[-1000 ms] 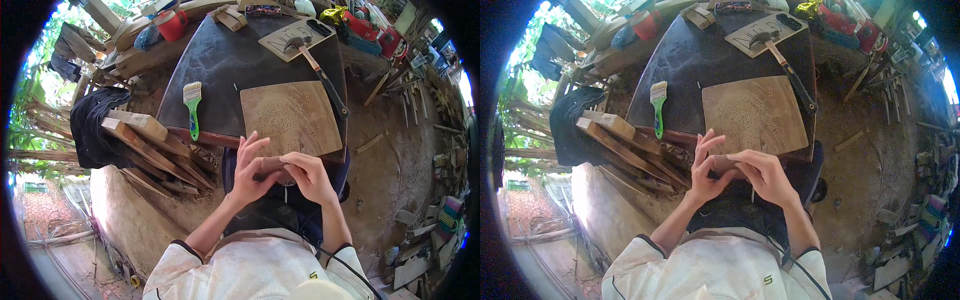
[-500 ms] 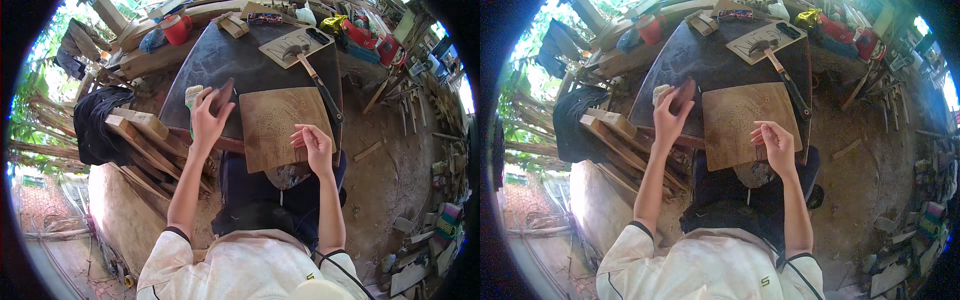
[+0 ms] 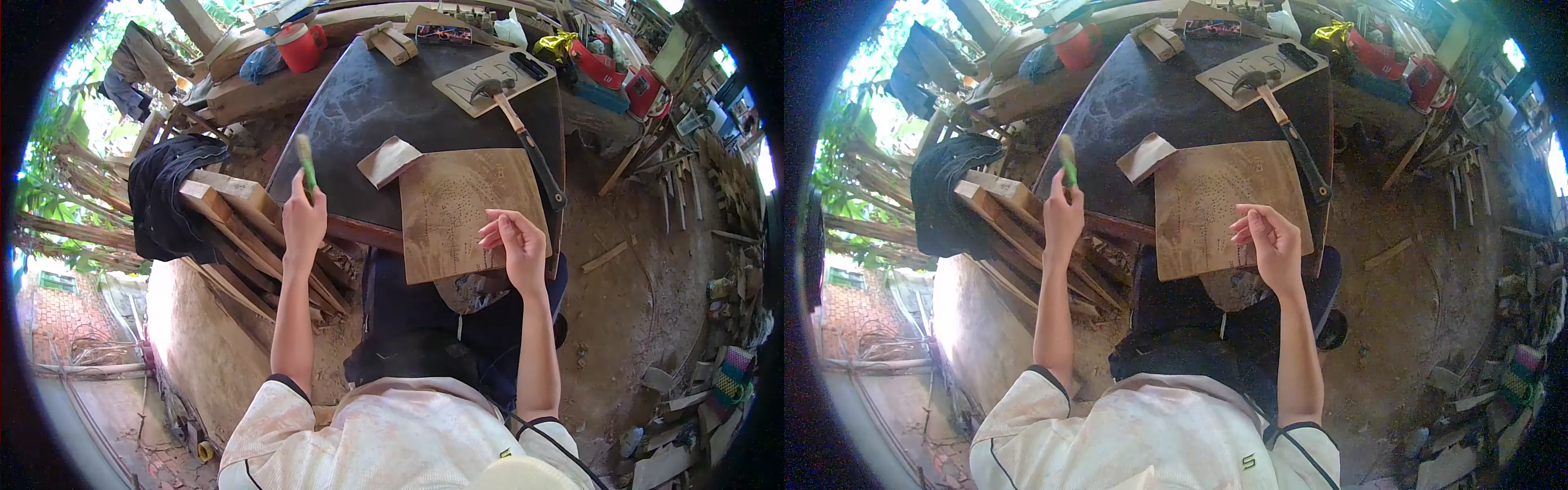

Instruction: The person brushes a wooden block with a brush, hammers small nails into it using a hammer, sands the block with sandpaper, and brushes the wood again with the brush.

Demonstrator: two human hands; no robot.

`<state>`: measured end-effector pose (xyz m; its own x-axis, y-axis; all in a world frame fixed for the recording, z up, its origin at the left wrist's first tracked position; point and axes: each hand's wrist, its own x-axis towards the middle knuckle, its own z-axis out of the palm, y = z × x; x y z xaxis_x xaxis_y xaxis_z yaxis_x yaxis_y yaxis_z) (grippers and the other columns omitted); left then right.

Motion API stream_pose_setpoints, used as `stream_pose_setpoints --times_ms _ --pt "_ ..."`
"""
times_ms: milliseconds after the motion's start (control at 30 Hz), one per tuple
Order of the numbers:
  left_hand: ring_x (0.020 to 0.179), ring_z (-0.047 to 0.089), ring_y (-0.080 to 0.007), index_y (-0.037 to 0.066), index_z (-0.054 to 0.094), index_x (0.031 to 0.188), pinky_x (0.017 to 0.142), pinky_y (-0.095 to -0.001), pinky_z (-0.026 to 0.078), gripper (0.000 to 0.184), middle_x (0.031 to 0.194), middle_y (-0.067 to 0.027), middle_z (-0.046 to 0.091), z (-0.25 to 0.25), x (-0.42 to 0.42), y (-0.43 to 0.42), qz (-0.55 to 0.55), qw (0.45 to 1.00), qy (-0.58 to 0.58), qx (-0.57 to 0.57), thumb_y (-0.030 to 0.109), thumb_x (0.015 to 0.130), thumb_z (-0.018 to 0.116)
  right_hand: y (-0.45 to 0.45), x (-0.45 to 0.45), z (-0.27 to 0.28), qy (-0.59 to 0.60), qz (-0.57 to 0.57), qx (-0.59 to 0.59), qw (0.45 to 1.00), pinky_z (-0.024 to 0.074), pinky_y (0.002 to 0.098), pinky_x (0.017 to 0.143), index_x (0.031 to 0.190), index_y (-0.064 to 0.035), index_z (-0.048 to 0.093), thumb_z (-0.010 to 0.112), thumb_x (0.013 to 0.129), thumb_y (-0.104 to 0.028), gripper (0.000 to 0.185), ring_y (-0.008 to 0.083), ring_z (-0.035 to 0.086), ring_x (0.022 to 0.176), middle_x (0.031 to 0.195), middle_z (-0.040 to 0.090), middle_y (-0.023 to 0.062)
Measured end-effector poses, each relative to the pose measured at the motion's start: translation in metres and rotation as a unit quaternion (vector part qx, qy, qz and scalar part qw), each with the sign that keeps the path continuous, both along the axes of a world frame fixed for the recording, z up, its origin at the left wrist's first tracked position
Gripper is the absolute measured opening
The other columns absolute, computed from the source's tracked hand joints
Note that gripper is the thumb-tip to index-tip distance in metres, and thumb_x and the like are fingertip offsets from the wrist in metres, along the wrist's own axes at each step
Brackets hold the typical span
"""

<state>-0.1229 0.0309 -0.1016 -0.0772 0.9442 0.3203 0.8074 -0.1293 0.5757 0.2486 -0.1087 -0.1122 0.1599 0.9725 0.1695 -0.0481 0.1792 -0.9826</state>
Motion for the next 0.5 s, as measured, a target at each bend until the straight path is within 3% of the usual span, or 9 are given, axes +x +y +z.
stream_pose_setpoints --times_ms 67,100,167,233,300,333,367,467,500 --pt "0.08 0.071 -0.0228 0.006 0.044 0.166 0.071 -0.0387 0.058 0.056 0.097 -0.0118 0.072 0.017 0.013 -0.022 -0.014 0.985 -0.168 -0.033 0.018 0.112 0.056 0.0 0.0 -0.006 -0.017 -0.007 -0.005 1.0 0.0605 0.0274 0.076 0.136 -0.0004 0.073 0.063 0.116 -0.02 0.03 0.0107 0.074 0.085 0.103 0.079 0.0074" --pt "0.076 0.062 -0.0108 0.004 0.036 0.17 0.064 -0.0301 0.053 0.06 0.092 -0.0061 0.066 0.019 0.023 -0.034 -0.055 0.966 -0.251 -0.015 0.013 0.113 0.051 -0.001 -0.002 -0.008 -0.025 -0.011 -0.008 1.0 0.0605 0.0274 0.074 0.138 -0.0017 0.072 0.065 0.114 -0.019 0.03 0.0105 0.074 0.084 0.106 0.079 0.0076" --pt "0.081 0.067 -0.014 0.002 0.032 0.172 0.072 -0.031 0.057 0.064 0.099 -0.0084 0.07 0.024 0.051 -0.062 -0.102 0.953 -0.283 -0.041 0.015 0.112 0.049 -0.002 -0.014 0.005 -0.128 -0.054 0.039 0.99 0.0619 0.0281 0.072 0.144 -0.0058 0.07 0.072 0.109 -0.018 0.037 0.0104 0.074 0.083 0.118 0.076 0.0094" --pt "0.079 0.062 -0.0098 0.002 0.013 0.177 0.07 -0.0279 0.053 0.077 0.097 -0.0042 0.066 0.047 0.083 -0.101 -0.193 0.909 -0.343 -0.138 0.011 0.111 0.051 -0.003 -0.025 0.015 -0.232 -0.076 0.084 0.966 0.0654 0.0311 0.071 0.154 -0.0148 0.065 0.083 0.098 -0.015 0.058 0.0143 0.075 0.084 0.14 0.066 0.0113" --pt "0.075 0.055 -0.0075 0.007 0.0 0.179 0.068 -0.0265 0.05 0.086 0.091 -0.0005 0.062 0.05 0.106 -0.124 -0.275 0.837 -0.408 -0.241 0.007 0.11 0.051 -0.007 -0.034 0.021 -0.373 -0.104 0.167 0.907 0.0668 0.0323 0.073 0.154 -0.0177 0.066 0.083 0.096 -0.014 0.061 0.0169 0.076 0.093 0.143 0.064 0.0102" --pt "0.069 0.059 -0.0078 0.016 -0.004 0.18 0.064 -0.0266 0.051 0.089 0.084 -0.001 0.065 0.037 0.112 -0.13 -0.323 0.833 -0.384 -0.235 0.007 0.111 0.052 -0.009 -0.037 0.021 -0.439 -0.117 0.206 0.867 0.0675 0.033 0.074 0.155 -0.0191 0.066 0.083 0.094 -0.013 0.063 0.0182 0.076 0.097 0.145 0.063 0.0097" --pt "0.07 0.058 -0.0077 0.017 -0.007 0.18 0.064 -0.0263 0.051 0.09 0.084 -0.001 0.064 0.037 0.119 -0.138 -0.34 0.825 -0.373 -0.254 0.005 0.111 0.05 -0.012 -0.038 0.02 -0.435 -0.098 0.209 0.87 0.067 0.0382 0.081 0.153 -0.0206 0.067 0.085 0.086 -0.013 0.07 0.0253 0.073 0.109 0.145 0.063 0.0087" --pt "0.073 0.058 -0.0078 0.017 -0.013 0.179 0.067 -0.0269 0.05 0.092 0.086 -0.0021 0.064 0.054 0.13 -0.155 -0.367 0.827 -0.338 -0.26 0.004 0.112 0.05 -0.02 -0.033 0.026 -0.554 -0.079 0.217 0.8 0.0641 0.044 0.09 0.149 -0.0191 0.068 0.084 0.08 -0.011 0.071 0.0309 0.069 0.115 0.141 0.063 0.0095" --pt "0.075 0.058 -0.008 0.017 -0.014 0.179 0.068 -0.0274 0.05 0.093 0.088 -0.0026 0.065 0.057 0.133 -0.157 -0.371 0.832 -0.326 -0.252 0.005 0.113 0.05 -0.021 -0.034 0.026 -0.548 -0.075 0.203 0.808 0.0632 0.0452 0.092 0.148 -0.0185 0.068 0.084 0.08 -0.01 0.071 0.0325 0.069 0.115 0.14 0.064 0.01"
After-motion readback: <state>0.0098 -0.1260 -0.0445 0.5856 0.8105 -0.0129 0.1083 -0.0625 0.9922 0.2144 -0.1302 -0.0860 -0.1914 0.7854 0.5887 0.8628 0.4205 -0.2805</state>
